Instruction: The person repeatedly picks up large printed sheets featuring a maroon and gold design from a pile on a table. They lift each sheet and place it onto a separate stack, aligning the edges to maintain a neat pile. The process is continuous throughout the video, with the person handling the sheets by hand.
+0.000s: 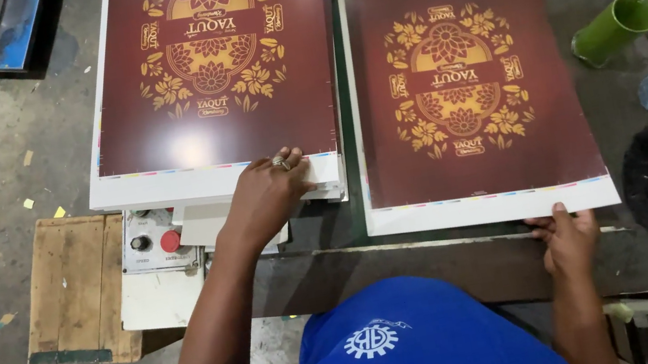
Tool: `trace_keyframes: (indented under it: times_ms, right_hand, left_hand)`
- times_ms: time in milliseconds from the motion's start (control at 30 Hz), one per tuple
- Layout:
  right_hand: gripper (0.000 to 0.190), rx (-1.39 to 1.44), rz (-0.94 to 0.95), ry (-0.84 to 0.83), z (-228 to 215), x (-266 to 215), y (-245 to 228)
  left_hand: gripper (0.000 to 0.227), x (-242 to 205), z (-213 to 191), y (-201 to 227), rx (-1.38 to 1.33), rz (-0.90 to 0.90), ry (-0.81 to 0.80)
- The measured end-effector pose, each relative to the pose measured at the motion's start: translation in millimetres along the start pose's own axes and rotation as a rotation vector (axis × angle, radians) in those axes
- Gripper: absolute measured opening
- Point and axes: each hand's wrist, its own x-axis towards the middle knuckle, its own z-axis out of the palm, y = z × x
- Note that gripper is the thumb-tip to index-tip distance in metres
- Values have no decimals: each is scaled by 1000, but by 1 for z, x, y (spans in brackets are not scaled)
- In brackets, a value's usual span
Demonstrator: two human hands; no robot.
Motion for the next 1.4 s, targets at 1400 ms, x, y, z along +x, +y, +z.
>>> trace_keyframes:
  times_ms: [1400]
  right_hand:
    - [68,-234,-34,-859,235,-96,-90]
  left_hand:
    - [9,27,-29,83,-324,25,485]
